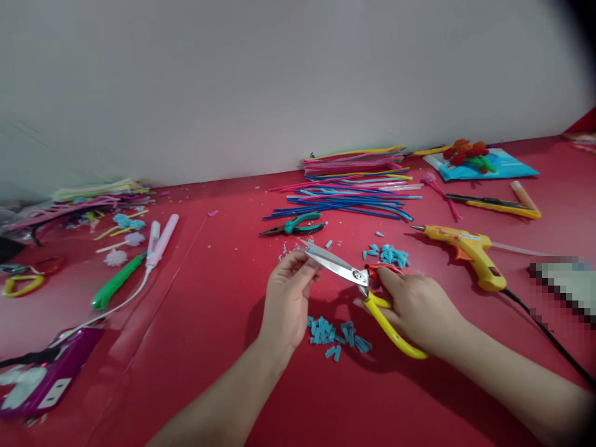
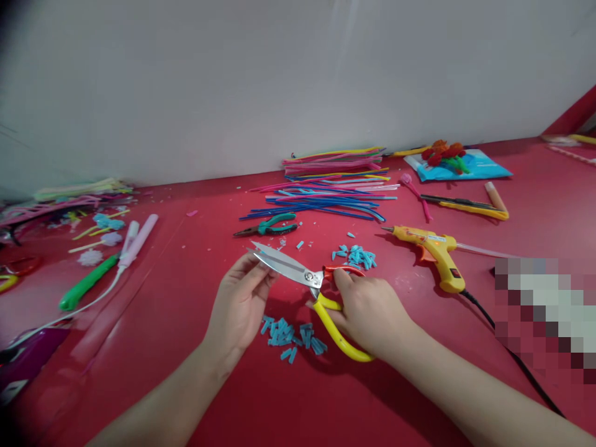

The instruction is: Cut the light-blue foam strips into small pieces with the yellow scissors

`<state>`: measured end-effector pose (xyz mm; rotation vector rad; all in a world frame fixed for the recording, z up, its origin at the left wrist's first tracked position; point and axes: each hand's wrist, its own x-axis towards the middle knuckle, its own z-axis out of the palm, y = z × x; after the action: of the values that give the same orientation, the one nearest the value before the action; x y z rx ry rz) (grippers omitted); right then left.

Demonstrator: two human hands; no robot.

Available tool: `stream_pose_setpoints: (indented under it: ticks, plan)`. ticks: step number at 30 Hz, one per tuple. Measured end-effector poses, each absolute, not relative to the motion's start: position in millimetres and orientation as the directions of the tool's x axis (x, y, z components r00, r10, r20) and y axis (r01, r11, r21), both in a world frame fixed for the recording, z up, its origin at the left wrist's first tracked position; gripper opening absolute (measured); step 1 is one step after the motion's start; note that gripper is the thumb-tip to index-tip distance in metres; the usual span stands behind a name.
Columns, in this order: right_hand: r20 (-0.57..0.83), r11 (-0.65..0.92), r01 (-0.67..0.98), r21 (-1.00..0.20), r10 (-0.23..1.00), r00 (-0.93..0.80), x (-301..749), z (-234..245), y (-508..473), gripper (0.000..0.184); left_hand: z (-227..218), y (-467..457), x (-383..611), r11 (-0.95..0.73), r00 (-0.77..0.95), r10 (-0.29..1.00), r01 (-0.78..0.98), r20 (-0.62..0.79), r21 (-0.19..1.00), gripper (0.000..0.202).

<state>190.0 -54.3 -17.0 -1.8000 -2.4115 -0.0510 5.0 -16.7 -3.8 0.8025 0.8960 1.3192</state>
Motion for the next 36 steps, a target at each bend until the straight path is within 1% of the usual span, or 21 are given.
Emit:
stream_pose_setpoints:
  ticks: [20,23,25,26,27,29,31,33,34,36]
  plan:
    - [0.092,0.265,0.962,-0.065,0.962,-0.258,191.1,-18.1,-53.3,0.029,-1.5,-16.5,3.9,0.084,0.037,0.996,-0.446,-0.076,0.891,0.007]
    - [0.081,0.242,0.966,-0.090,0.969,-0.236,191.7,-17.9,-52.0,0.029,-2.3,-15.4,2.7,0.081,0.050,0.997,-0.441,-0.065,0.894,0.008]
    - [0.074,0.223,0.962,-0.157,0.974,-0.214,191.3,-17.5,-50.8,0.028,-3.2,-15.3,3.1,0.095,0.063,0.995,-0.443,-0.075,0.891,0.007]
    - [0.073,0.208,0.954,-0.215,0.978,-0.196,190.6,-17.0,-50.1,0.028,-3.8,-15.7,3.8,0.115,0.084,0.993,-0.443,-0.087,0.889,0.006]
    - [0.073,0.189,0.938,-0.291,0.982,-0.175,189.5,-16.1,-49.4,0.027,-4.6,-16.4,5.0,0.147,0.119,0.987,-0.438,-0.105,0.887,0.006]
    - [0.066,0.140,0.864,-0.484,0.990,-0.124,186.0,-13.1,-48.4,0.025,-6.1,-19.0,8.5,0.228,0.217,0.965,-0.400,-0.150,0.888,0.005]
    - [0.028,0.077,0.724,-0.686,0.996,-0.079,181.7,-8.9,-48.1,0.025,-7.3,-22.5,12.6,0.306,0.322,0.926,-0.329,-0.199,0.893,0.006]
    - [-0.057,-0.023,0.543,-0.839,0.997,-0.047,178.0,-4.6,-48.4,0.025,-7.7,-25.8,16.1,0.359,0.415,0.879,-0.254,-0.234,0.898,0.008]
    - [-0.109,-0.078,0.455,-0.887,0.993,-0.041,176.8,-2.8,-48.7,0.026,-7.5,-27.2,17.3,0.375,0.456,0.856,-0.220,-0.245,0.901,0.010]
    - [-0.188,-0.162,0.316,-0.935,0.981,-0.054,175.7,-0.2,-49.3,0.025,-6.4,-28.9,18.5,0.389,0.513,0.818,-0.161,-0.260,0.907,0.013]
